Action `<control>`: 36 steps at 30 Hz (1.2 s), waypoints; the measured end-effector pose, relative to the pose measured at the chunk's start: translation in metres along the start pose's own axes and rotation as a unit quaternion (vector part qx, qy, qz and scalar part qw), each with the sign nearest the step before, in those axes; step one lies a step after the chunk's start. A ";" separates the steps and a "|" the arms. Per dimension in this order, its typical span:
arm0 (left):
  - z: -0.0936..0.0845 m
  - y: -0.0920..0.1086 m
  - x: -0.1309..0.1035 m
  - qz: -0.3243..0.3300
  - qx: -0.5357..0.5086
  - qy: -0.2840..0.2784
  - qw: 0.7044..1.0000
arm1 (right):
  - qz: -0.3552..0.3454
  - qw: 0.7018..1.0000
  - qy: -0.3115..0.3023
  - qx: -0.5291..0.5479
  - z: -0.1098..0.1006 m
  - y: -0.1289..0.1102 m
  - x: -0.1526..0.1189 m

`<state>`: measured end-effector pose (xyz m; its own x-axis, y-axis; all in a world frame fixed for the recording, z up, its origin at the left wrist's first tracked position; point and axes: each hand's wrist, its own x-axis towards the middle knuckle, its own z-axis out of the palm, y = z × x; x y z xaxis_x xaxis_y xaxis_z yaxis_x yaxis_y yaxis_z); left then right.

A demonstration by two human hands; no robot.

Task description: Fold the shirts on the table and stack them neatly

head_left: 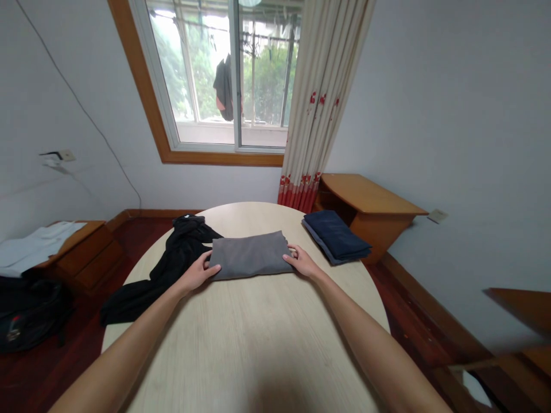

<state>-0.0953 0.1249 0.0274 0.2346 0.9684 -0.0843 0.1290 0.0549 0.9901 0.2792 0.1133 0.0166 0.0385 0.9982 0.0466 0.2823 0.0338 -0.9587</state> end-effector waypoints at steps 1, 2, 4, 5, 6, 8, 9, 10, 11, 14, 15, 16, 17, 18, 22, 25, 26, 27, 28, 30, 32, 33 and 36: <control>0.000 0.000 -0.005 0.011 -0.011 -0.012 1.000 | -0.011 1.000 0.004 0.004 0.000 0.002 -0.003; 0.001 0.002 -0.009 0.025 -0.017 -0.013 0.999 | -0.024 1.000 0.009 0.010 0.000 0.002 -0.005; 0.004 0.007 -0.014 0.059 -0.020 0.003 0.998 | -0.060 0.998 0.019 0.019 0.000 0.000 -0.012; 0.005 0.009 -0.017 0.075 -0.019 0.014 0.997 | -0.078 0.996 0.025 0.019 -0.001 -0.001 -0.017; 0.007 0.010 -0.019 0.088 -0.017 0.023 0.996 | -0.093 0.995 0.030 0.013 -0.002 -0.001 -0.022; 0.010 0.008 -0.024 0.101 -0.001 0.034 0.994 | -0.113 0.992 0.044 -0.025 -0.004 0.001 -0.034; 0.012 0.006 -0.025 0.102 0.018 0.038 0.994 | -0.116 0.990 0.051 -0.058 -0.005 0.002 -0.040; 0.014 0.003 -0.027 0.101 0.044 0.044 0.993 | -0.113 0.987 0.060 -0.098 -0.005 0.004 -0.045; 0.015 0.000 -0.028 0.101 0.073 0.053 0.991 | -0.106 0.982 0.068 -0.139 -0.005 0.006 -0.050; 0.016 -0.003 -0.033 0.098 0.167 0.080 0.978 | -0.057 0.963 0.080 -0.253 -0.002 0.003 -0.062; 0.016 0.000 -0.035 0.091 0.208 0.078 0.971 | -0.035 0.954 0.079 -0.288 0.000 -0.002 -0.066; 0.016 0.005 -0.038 0.084 0.259 0.076 0.959 | -0.015 0.941 0.079 -0.327 0.002 -0.009 -0.069; 0.018 0.012 -0.041 0.081 0.318 0.078 0.941 | -0.002 0.926 0.083 -0.369 0.005 -0.019 -0.071; 0.022 0.020 -0.043 0.088 0.380 0.088 0.917 | -0.001 0.907 0.088 -0.412 0.009 -0.029 -0.072; 0.062 0.049 -0.036 0.224 0.528 0.097 0.813 | -0.141 0.857 0.042 -0.494 0.042 -0.068 -0.061; 0.099 0.044 -0.016 0.253 0.558 0.006 0.790 | -0.206 0.847 -0.066 -0.485 0.072 -0.072 -0.042; 0.106 0.037 -0.010 0.238 0.569 -0.006 0.787 | -0.197 0.847 -0.090 -0.485 0.078 -0.068 -0.036; 0.109 0.029 -0.004 0.220 0.577 -0.009 0.786 | -0.182 0.849 -0.104 -0.485 0.081 -0.063 -0.031; 0.110 0.021 0.000 0.205 0.583 -0.006 0.786 | -0.168 0.852 -0.110 -0.484 0.081 -0.057 -0.028; 0.104 0.008 0.004 0.184 0.586 0.008 0.790 | -0.150 0.858 -0.103 -0.480 0.075 -0.044 -0.024; 0.094 0.001 0.006 0.163 0.589 0.024 0.791 | -0.137 0.865 -0.086 -0.475 0.064 -0.035 -0.024; 0.088 0.000 0.007 0.152 0.592 0.030 0.791 | -0.128 0.868 -0.078 -0.473 0.058 -0.032 -0.024; 0.073 0.001 0.008 0.108 0.595 0.050 0.795 | -0.086 0.877 -0.050 -0.471 0.042 -0.024 -0.024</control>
<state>-0.0233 0.1153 0.0191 0.3044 0.9420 0.1411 0.9305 -0.3258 0.1673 0.2309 0.0904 0.0270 -0.1520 0.9835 0.0979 0.9439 0.1738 -0.2809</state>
